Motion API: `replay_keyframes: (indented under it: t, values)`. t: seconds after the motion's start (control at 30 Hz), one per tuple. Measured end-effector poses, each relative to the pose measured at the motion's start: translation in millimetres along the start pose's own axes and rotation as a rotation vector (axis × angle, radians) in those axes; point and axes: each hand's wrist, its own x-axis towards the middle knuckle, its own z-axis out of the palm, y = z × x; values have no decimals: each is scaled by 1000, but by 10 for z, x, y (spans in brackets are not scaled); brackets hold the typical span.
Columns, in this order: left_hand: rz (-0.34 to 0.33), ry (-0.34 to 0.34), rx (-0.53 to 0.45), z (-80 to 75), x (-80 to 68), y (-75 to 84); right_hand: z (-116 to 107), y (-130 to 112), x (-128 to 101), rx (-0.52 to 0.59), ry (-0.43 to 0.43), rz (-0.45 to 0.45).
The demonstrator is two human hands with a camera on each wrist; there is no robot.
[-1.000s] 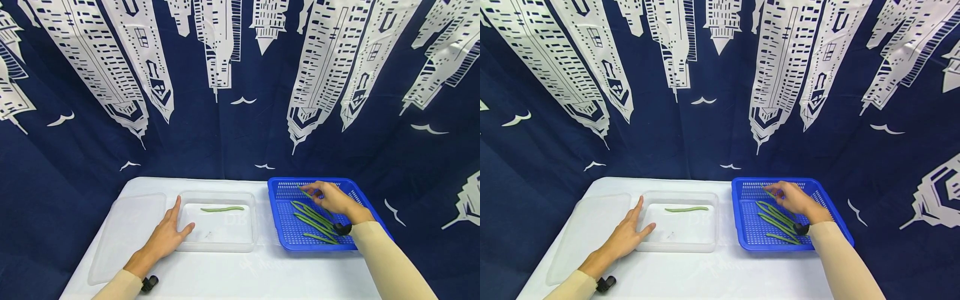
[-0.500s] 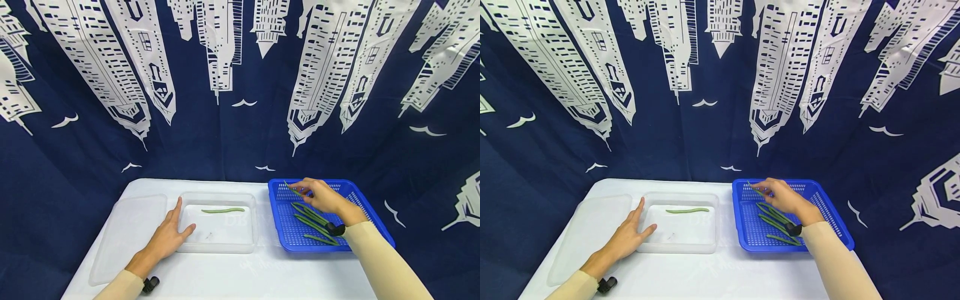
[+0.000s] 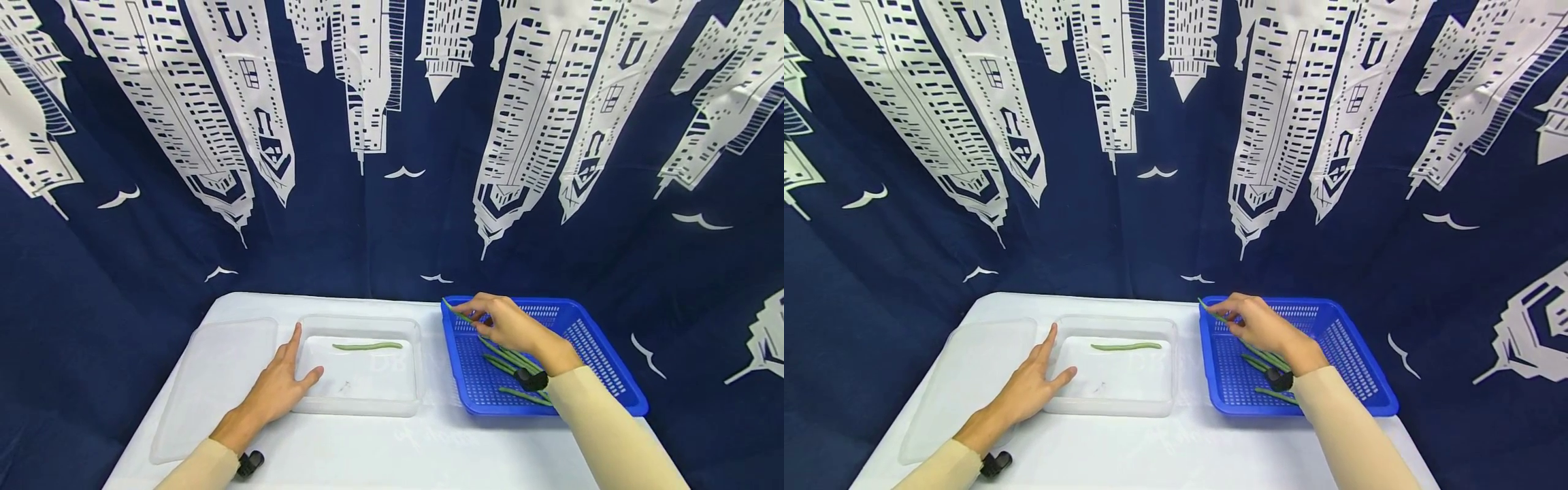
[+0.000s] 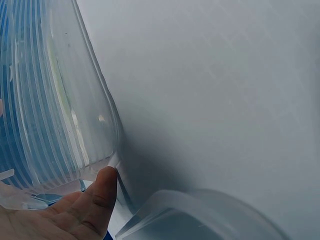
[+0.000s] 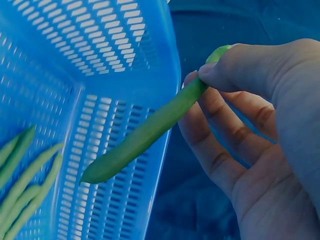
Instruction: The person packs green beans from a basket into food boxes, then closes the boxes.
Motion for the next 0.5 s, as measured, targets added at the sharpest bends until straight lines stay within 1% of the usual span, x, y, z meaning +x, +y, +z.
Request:
replay_keyframes:
  t: [0.13,0.3,0.5]
  values:
    - [0,-2,-4,18,-1,14,38,-64,40,-4,5,-20]
    - [-16,-4,5,19,-23,14,60,-143,105,7,10,-75]
    - [-14,-6,8,7,-30,26,87,-243,209,20,20,-127]
